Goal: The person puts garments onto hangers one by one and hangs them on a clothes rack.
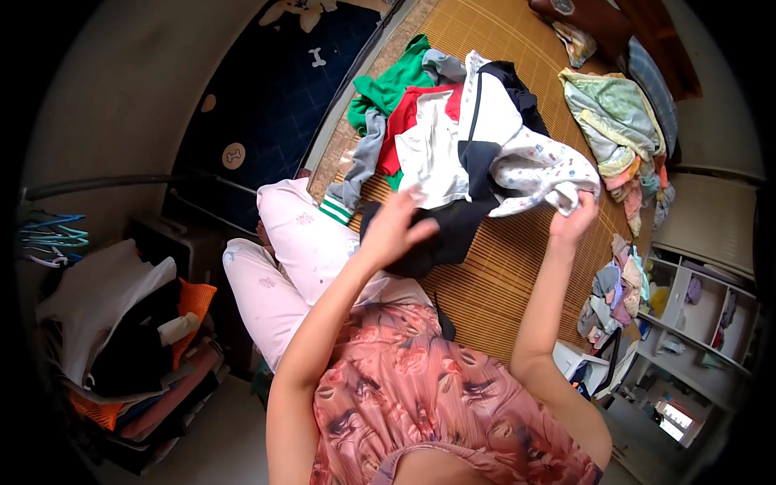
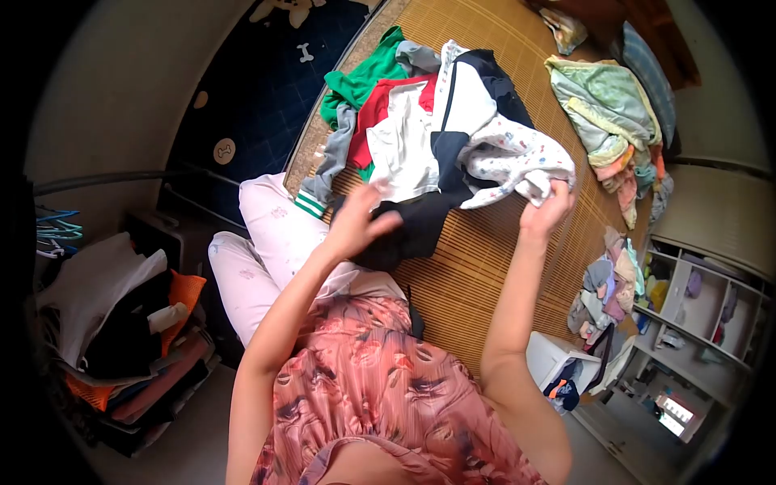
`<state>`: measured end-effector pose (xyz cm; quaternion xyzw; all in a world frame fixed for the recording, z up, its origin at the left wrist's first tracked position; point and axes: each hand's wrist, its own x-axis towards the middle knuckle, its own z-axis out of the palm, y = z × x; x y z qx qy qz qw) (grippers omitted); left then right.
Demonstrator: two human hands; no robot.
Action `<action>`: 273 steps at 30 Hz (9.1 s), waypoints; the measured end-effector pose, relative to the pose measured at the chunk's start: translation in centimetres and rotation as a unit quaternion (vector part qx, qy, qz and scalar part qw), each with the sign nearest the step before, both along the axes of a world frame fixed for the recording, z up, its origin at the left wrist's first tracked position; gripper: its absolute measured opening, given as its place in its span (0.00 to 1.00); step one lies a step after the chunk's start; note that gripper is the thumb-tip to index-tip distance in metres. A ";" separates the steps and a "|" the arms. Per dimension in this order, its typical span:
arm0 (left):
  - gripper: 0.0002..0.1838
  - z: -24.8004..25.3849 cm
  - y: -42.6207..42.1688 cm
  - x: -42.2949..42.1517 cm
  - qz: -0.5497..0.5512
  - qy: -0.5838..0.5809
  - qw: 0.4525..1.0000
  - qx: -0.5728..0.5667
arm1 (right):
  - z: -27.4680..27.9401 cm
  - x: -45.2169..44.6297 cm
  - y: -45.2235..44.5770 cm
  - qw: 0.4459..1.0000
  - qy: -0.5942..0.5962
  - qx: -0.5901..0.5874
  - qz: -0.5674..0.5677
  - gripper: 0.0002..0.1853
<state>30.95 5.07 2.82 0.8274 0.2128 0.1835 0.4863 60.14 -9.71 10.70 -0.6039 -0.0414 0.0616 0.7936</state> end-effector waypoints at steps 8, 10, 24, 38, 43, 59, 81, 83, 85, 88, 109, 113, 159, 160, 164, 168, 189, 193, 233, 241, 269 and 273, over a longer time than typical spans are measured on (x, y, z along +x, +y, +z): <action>0.23 -6.0 6.7 -3.1 0.224 0.197 0.951 0.083 | 1.6 -3.3 2.0 0.986 -0.092 -0.133 0.037 0.20; 0.17 -3.6 7.1 -2.7 0.194 0.121 0.973 -0.029 | 3.1 -4.6 2.1 0.915 -0.206 -0.343 0.043 0.22; 0.09 9.9 -0.6 -0.3 -0.106 -0.165 0.980 -0.025 | 6.2 -7.1 7.1 0.788 -0.168 -0.285 0.520 0.15; 0.25 10.8 6.2 0.8 0.132 -0.200 0.971 -0.015 | 19.3 -4.7 5.4 0.894 -0.377 0.001 0.243 0.26; 0.10 16.2 11.4 -6.8 0.208 -0.415 0.868 -0.179 | 19.5 -4.9 6.0 0.924 -0.223 0.068 0.304 0.25; 0.18 12.8 8.4 -12.1 0.249 -0.414 0.778 -0.402 | 18.3 -10.8 11.3 0.754 -0.163 0.183 0.609 0.24; 0.34 5.6 0.5 -29.0 0.249 0.210 0.945 0.018 | -1.5 -25.5 13.3 0.463 -0.369 -0.263 0.762 0.37; 0.46 3.1 -4.2 -28.6 0.149 0.350 0.922 -0.070 | -4.9 -27.3 11.6 0.411 -0.392 -0.220 0.793 0.42; 0.45 4.1 -6.8 -28.3 0.180 0.350 0.919 0.022 | -4.5 -28.4 11.1 0.378 -0.450 -0.262 0.765 0.47; 0.36 2.9 -7.6 -29.0 0.240 0.322 0.915 0.045 | -2.6 -30.2 10.8 0.371 -0.495 -0.305 0.724 0.49; 0.28 3.0 -7.7 -29.4 0.305 0.230 0.924 0.024 | -0.6 -20.0 18.7 0.538 -0.604 -0.422 0.410 0.12; 0.20 1.9 -8.1 -29.4 0.374 0.167 0.912 0.022 | 1.1 -23.5 18.7 0.517 -0.676 -0.322 0.414 0.17; 0.17 21.0 -5.4 -35.4 0.308 0.297 0.893 0.139 | 12.2 -26.0 15.0 0.359 -0.662 -0.256 0.606 0.23; 0.17 19.7 -7.4 -35.2 0.280 0.333 0.899 0.043 | 11.7 -25.6 13.0 0.302 -0.608 -0.310 0.665 0.21; 0.20 14.0 -12.6 -34.9 0.078 0.432 0.866 -0.241 | 7.2 -24.6 7.7 0.035 -0.389 -0.404 0.827 0.16; 0.19 10.3 -8.2 -34.7 0.211 0.353 0.892 -0.185 | 2.8 -25.4 13.5 0.268 -0.399 -0.330 0.813 0.12; 0.15 -0.8 -2.9 -30.0 0.537 0.299 0.776 0.142 | -5.8 -28.7 17.9 0.338 -0.511 -0.420 0.669 0.25; 0.14 4.5 3.4 -30.5 0.523 0.104 0.833 0.150 | -0.9 -31.9 24.2 0.369 -0.541 -0.280 0.702 0.17; 0.21 20.3 15.9 -31.9 0.600 0.124 0.662 0.433 | 10.3 -47.3 34.1 0.693 -0.547 0.057 0.466 0.05; 0.23 14.0 9.9 -23.6 0.500 -0.214 0.839 -0.028 | 0.8 -36.8 18.5 0.739 -0.186 -0.043 0.645 0.10; 0.08 6.3 0.1 -16.8 0.356 -0.039 0.933 -0.034 | 5.8 -30.0 15.7 0.741 -0.359 -0.134 0.551 0.11; 0.15 0.3 2.4 -22.7 0.593 0.130 0.795 0.005 | 2.6 -31.2 17.5 0.588 -0.545 -0.304 0.515 0.09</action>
